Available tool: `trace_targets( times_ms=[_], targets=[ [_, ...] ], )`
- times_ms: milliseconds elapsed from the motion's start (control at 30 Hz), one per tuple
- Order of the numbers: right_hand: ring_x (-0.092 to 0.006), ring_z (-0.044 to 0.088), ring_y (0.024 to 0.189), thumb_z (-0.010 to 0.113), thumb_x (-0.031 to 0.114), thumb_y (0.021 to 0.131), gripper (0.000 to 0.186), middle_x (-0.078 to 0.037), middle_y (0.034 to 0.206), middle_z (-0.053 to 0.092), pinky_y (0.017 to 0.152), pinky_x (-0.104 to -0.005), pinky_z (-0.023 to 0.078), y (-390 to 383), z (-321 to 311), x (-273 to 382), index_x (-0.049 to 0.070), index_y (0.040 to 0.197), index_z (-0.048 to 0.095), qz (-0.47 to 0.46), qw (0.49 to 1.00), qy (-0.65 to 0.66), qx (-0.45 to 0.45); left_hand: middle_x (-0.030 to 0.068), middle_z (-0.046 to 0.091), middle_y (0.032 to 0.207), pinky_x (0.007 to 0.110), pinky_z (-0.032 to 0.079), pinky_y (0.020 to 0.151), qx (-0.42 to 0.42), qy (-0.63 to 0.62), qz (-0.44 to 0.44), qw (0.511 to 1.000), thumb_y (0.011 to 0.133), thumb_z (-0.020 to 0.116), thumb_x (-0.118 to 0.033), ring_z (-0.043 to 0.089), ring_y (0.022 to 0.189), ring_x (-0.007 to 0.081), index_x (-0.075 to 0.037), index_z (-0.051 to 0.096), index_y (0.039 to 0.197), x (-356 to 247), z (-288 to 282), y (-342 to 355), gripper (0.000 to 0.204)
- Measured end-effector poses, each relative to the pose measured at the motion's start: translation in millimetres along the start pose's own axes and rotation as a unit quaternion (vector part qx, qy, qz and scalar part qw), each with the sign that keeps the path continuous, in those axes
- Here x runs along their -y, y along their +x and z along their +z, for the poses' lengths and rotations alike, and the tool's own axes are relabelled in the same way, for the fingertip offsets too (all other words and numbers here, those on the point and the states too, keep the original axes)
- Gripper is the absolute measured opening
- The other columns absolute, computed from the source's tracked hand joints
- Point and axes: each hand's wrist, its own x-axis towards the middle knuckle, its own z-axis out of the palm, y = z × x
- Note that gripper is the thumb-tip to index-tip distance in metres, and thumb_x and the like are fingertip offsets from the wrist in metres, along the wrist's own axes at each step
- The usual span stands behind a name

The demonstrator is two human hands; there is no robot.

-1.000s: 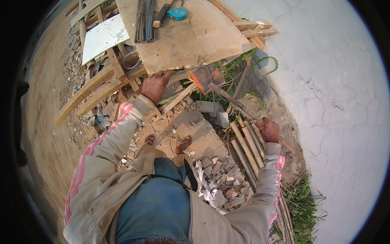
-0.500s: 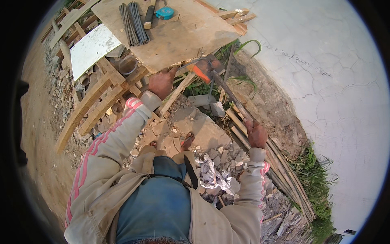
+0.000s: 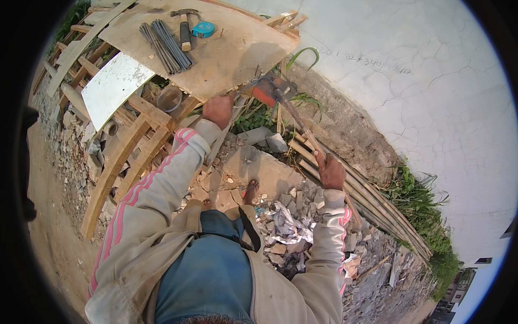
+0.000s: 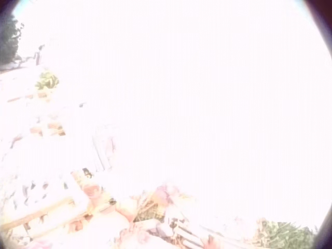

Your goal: The person bends thin metal rods using a hammer and a metal block on a makeshift wooden table. They repeatedly position each rod and strike it to create a bend, then place the finished pieces aside.

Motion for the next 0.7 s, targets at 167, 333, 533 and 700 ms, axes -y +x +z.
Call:
trace_targets(
  times_ms=[167,333,533,700],
  targets=[
    [-0.0309,0.066,0.061,0.051,0.064,0.096,0.066,-0.019,0.068,0.063,0.058,-0.0439,0.048,-11.8,-8.6,-59.7,0.0,0.089,0.064,0.02,0.968,0.216,0.128,0.0176,0.071,0.084,0.052,0.054,0.069,-0.016,-0.031,0.004,0.999,0.092,0.048,-0.015,0.07,0.078,0.0389,-0.011,0.065,0.106,2.7,3.9,-1.2,0.022],
    [-0.017,0.056,0.049,0.057,0.069,0.091,0.068,-0.003,0.053,0.052,0.047,-0.0326,0.04,-52.1,-41.8,-149.1,0.003,0.076,0.062,0.177,0.882,0.339,0.276,0.0184,0.07,0.084,0.053,0.054,0.07,-0.015,-0.025,0.0,1.0,0.092,0.05,-0.015,0.07,0.079,0.0387,-0.011,0.064,0.105,2.6,4.9,-3.6,0.02],
    [-0.0165,0.046,0.05,0.056,0.071,0.09,0.076,-0.004,0.052,0.048,0.05,-0.0349,0.035,-85.0,-41.3,-179.5,0.0,0.064,0.058,0.127,0.952,0.208,0.185,0.0187,0.069,0.08,0.051,0.054,0.067,-0.023,0.01,0.018,1.0,0.094,0.053,-0.018,0.069,0.075,0.0384,-0.013,0.064,0.114,0.8,0.8,-4.4,0.023],
    [-0.0281,0.052,0.055,0.054,0.07,0.092,0.077,-0.016,0.056,0.052,0.059,-0.0443,0.043,-116.3,-39.4,-139.1,-0.004,0.072,0.067,0.147,0.976,0.13,0.097,0.0194,0.069,0.077,0.052,0.055,0.067,-0.011,0.012,0.013,1.0,0.095,0.055,-0.021,0.068,0.074,0.0393,-0.013,0.064,0.118,1.3,1.5,-4.2,0.026]
  ],
)
